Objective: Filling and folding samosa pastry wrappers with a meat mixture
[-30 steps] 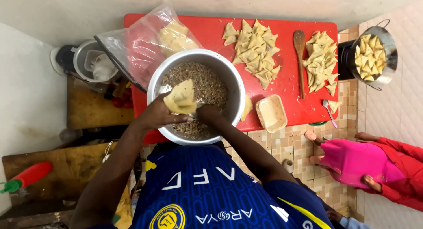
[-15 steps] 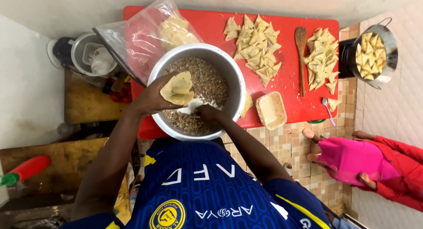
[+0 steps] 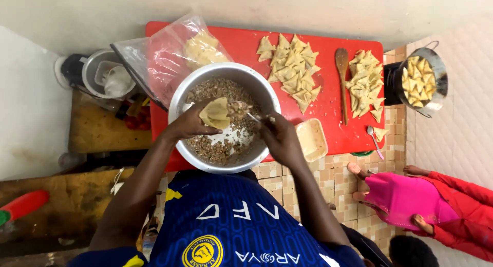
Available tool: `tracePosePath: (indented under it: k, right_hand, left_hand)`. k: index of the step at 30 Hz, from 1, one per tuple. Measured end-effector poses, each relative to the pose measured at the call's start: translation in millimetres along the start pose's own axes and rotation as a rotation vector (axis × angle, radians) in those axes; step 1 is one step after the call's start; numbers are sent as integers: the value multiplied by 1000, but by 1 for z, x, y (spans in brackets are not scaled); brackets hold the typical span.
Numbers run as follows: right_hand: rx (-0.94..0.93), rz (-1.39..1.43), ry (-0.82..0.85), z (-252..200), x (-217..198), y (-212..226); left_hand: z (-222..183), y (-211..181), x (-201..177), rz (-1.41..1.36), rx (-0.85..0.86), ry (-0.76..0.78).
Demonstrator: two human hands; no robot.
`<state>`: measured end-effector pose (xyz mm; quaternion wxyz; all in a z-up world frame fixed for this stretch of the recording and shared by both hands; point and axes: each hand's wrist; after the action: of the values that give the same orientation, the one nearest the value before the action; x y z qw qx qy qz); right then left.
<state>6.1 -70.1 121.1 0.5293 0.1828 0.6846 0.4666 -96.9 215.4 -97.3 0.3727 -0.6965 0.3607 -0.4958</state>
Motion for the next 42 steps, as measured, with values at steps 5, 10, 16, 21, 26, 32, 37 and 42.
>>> tracePosePath:
  k: [5,10,16,21,26,32,37,42]
  right_hand:
    - [-119,-79,-139,-8,22,-15]
    - [117,132,-224,-1,42,-87]
    - [212,-512,436,11,126,-257]
    - [537,921,-93,18,103,-99]
    - [318,625,-142,38,62,-12]
    - [-296,379,-312,27,35,3]
    - [-311,166,-73,-2,22,-22]
    - [-304,-30,-116,-8,24,36]
  left_hand:
    - [7,-14,28,111,95,73]
    - [-7,-35,48,76,9,78]
    - [-14,-27,55,4,-12,199]
    - [-17,-11,49,33,30,188]
    - [-11,11,54,-54,34,189]
    - [-11,-35,92,198,44,-108]
    - [-1,-57,101,266,-5,-220]
    - [6,-49,109,173,25,-177]
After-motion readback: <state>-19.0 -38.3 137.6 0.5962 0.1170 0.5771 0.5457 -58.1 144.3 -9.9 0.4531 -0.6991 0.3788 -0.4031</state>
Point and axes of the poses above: each hand's wrist, its own z-axis towards the middle knuckle, its own x-axis out of the palm, y = z × x, and after that the axes turned 13 degrees about -y, right-handed
